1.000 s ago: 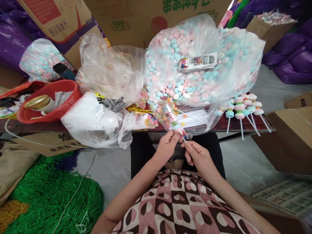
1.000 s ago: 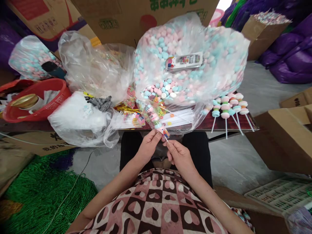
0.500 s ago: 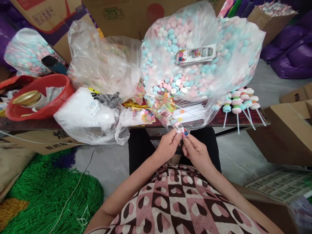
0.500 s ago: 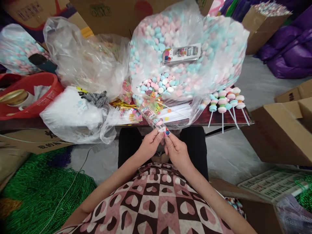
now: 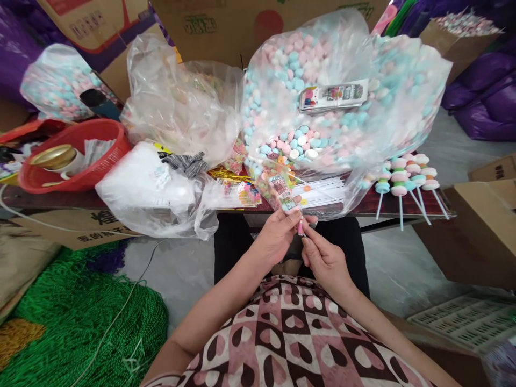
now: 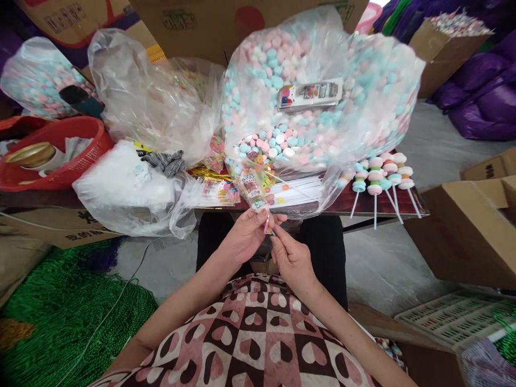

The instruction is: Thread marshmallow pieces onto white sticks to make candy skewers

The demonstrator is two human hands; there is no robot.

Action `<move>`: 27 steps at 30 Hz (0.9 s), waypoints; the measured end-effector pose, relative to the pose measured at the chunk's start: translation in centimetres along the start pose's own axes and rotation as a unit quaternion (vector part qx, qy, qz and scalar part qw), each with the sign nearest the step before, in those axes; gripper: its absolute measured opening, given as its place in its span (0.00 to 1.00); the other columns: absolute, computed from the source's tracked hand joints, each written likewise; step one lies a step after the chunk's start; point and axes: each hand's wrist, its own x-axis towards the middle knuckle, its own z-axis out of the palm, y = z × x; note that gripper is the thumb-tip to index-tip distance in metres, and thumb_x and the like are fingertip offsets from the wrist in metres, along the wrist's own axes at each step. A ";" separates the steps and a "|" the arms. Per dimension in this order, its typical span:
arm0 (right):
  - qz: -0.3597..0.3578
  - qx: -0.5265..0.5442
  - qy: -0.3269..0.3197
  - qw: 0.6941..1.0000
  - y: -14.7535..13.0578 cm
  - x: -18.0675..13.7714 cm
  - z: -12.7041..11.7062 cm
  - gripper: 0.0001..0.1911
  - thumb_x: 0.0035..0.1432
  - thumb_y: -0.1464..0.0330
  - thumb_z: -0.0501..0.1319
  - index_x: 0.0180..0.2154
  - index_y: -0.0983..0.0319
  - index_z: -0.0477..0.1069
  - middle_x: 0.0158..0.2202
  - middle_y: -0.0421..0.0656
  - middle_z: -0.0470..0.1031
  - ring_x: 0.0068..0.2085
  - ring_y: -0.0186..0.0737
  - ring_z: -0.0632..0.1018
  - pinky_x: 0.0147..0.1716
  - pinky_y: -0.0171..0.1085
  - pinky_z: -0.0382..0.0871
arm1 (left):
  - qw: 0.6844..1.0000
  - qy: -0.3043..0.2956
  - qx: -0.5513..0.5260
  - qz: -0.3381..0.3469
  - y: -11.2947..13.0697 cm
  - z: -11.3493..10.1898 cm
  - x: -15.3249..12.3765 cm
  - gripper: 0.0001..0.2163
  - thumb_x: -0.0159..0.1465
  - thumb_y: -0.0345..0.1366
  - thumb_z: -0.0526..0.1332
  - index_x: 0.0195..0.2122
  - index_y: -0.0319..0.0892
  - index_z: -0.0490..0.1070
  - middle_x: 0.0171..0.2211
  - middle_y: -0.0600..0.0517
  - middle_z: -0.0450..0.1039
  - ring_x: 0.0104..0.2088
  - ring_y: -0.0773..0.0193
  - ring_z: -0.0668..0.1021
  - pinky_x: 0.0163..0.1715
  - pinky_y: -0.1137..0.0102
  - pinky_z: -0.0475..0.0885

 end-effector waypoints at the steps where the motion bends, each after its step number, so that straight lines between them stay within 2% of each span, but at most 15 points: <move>1: 0.011 0.004 0.004 1.000 -0.1 0.0 0.1 0.23 0.63 0.59 0.56 0.56 0.62 0.72 0.18 0.35 0.63 0.19 0.32 0.64 0.19 0.33 0.60 | 1.000 0.002 -0.009 -0.003 -0.2 0.1 -0.1 0.17 0.54 0.40 0.71 0.42 0.40 0.73 0.20 0.57 0.70 0.35 0.61 0.80 0.42 0.68 0.69; 3: 0.040 0.022 0.003 0.999 -0.2 0.0 0.2 0.23 0.62 0.57 0.57 0.53 0.62 0.74 0.17 0.34 0.62 0.18 0.31 0.62 0.18 0.32 0.58 | 1.000 0.004 -0.021 -0.013 -0.5 0.2 -0.2 0.15 0.53 0.40 0.71 0.39 0.39 0.74 0.18 0.58 0.66 0.36 0.60 0.80 0.41 0.67 0.70; 5: 0.070 0.045 -0.025 0.996 -0.5 0.1 -0.2 0.22 0.61 0.56 0.58 0.49 0.62 0.76 0.16 0.34 0.62 0.18 0.31 0.61 0.17 0.32 0.57 | 0.999 0.006 -0.027 -0.028 -0.4 -0.2 -0.5 0.14 0.52 0.40 0.72 0.34 0.38 0.74 0.17 0.57 0.65 0.36 0.59 0.80 0.40 0.67 0.70; 8: 0.085 0.058 -0.073 0.992 -1.1 0.7 -1.9 0.19 0.60 0.55 0.60 0.40 0.62 0.79 0.17 0.37 0.65 0.19 0.32 0.64 0.19 0.33 0.59 | 0.999 0.002 -0.038 -0.031 0.1 -0.9 -0.9 0.14 0.52 0.38 0.72 0.36 0.37 0.75 0.17 0.57 0.66 0.31 0.63 0.78 0.39 0.68 0.71; 10: 0.066 0.070 -0.020 0.995 -1.5 1.5 -3.2 0.16 0.60 0.56 0.60 0.37 0.61 0.79 0.18 0.38 0.67 0.21 0.33 0.66 0.22 0.33 0.62 | 0.998 -0.018 -0.048 -0.025 0.4 -1.3 -1.3 0.15 0.54 0.38 0.71 0.41 0.38 0.75 0.17 0.59 0.64 0.26 0.68 0.75 0.40 0.68 0.71; 12: 0.042 0.111 0.057 0.991 -1.9 2.4 -4.2 0.13 0.59 0.57 0.63 0.39 0.58 0.78 0.21 0.38 0.69 0.24 0.34 0.70 0.26 0.34 0.66 | 0.995 -0.065 -0.051 -0.047 0.5 -1.3 -1.7 0.17 0.55 0.39 0.70 0.44 0.39 0.74 0.16 0.61 0.61 0.22 0.71 0.71 0.39 0.66 0.72; 13: 0.040 0.140 0.067 0.987 -2.1 2.9 -4.4 0.13 0.57 0.58 0.64 0.41 0.57 0.78 0.24 0.40 0.72 0.26 0.36 0.72 0.29 0.35 0.68 | 0.992 -0.097 -0.048 -0.071 0.3 -1.2 -1.8 0.17 0.55 0.40 0.70 0.44 0.40 0.73 0.16 0.61 0.59 0.20 0.72 0.69 0.37 0.65 0.73; 14: 0.046 0.171 0.049 0.983 -2.3 3.2 -4.4 0.16 0.56 0.57 0.66 0.44 0.56 0.77 0.28 0.42 0.76 0.30 0.38 0.75 0.31 0.37 0.70 | 0.985 -0.132 -0.044 -0.098 0.1 -1.1 -1.9 0.16 0.55 0.42 0.70 0.41 0.40 0.73 0.16 0.62 0.58 0.19 0.72 0.67 0.34 0.65 0.73; 17: 0.097 0.242 -0.077 0.962 -2.8 3.7 -3.8 0.28 0.52 0.53 0.66 0.53 0.54 0.73 0.39 0.49 0.80 0.38 0.48 0.80 0.36 0.44 0.74 | 0.961 -0.217 -0.017 -0.170 -0.7 -0.7 -2.0 0.17 0.54 0.45 0.71 0.26 0.39 0.66 0.16 0.61 0.55 0.17 0.74 0.64 0.26 0.68 0.72; 18: 0.111 0.253 -0.107 0.955 -2.9 3.7 -3.4 0.30 0.52 0.52 0.66 0.55 0.54 0.72 0.39 0.50 0.81 0.39 0.51 0.81 0.37 0.47 0.74 | 0.955 -0.234 -0.004 -0.182 -0.9 -0.8 -2.1 0.19 0.54 0.46 0.70 0.24 0.40 0.63 0.16 0.61 0.55 0.17 0.74 0.63 0.25 0.68 0.71; 20: 0.122 0.264 -0.121 0.949 -2.9 3.6 -2.8 0.29 0.51 0.52 0.66 0.53 0.55 0.73 0.36 0.50 0.81 0.39 0.53 0.81 0.38 0.49 0.75 | 0.949 -0.251 0.032 -0.186 -1.0 -1.0 -2.2 0.21 0.54 0.50 0.69 0.21 0.41 0.61 0.15 0.61 0.55 0.16 0.75 0.61 0.24 0.69 0.70; 24: 0.114 0.259 -0.061 0.957 -2.5 3.8 -1.6 0.21 0.50 0.58 0.69 0.46 0.56 0.74 0.32 0.46 0.81 0.39 0.51 0.82 0.40 0.49 0.76 | 0.949 -0.223 0.158 -0.155 -0.4 -1.7 -2.1 0.24 0.53 0.56 0.66 0.19 0.42 0.61 0.14 0.60 0.55 0.16 0.73 0.60 0.24 0.69 0.68; 27: 0.104 0.246 0.008 0.964 -2.3 4.0 -0.6 0.17 0.49 0.60 0.71 0.40 0.57 0.73 0.32 0.43 0.81 0.38 0.47 0.81 0.40 0.46 0.76 | 0.927 -0.123 0.351 -0.055 0.3 -1.7 -1.8 0.16 0.57 0.48 0.65 0.23 0.42 0.67 0.18 0.58 0.61 0.20 0.70 0.66 0.25 0.72 0.64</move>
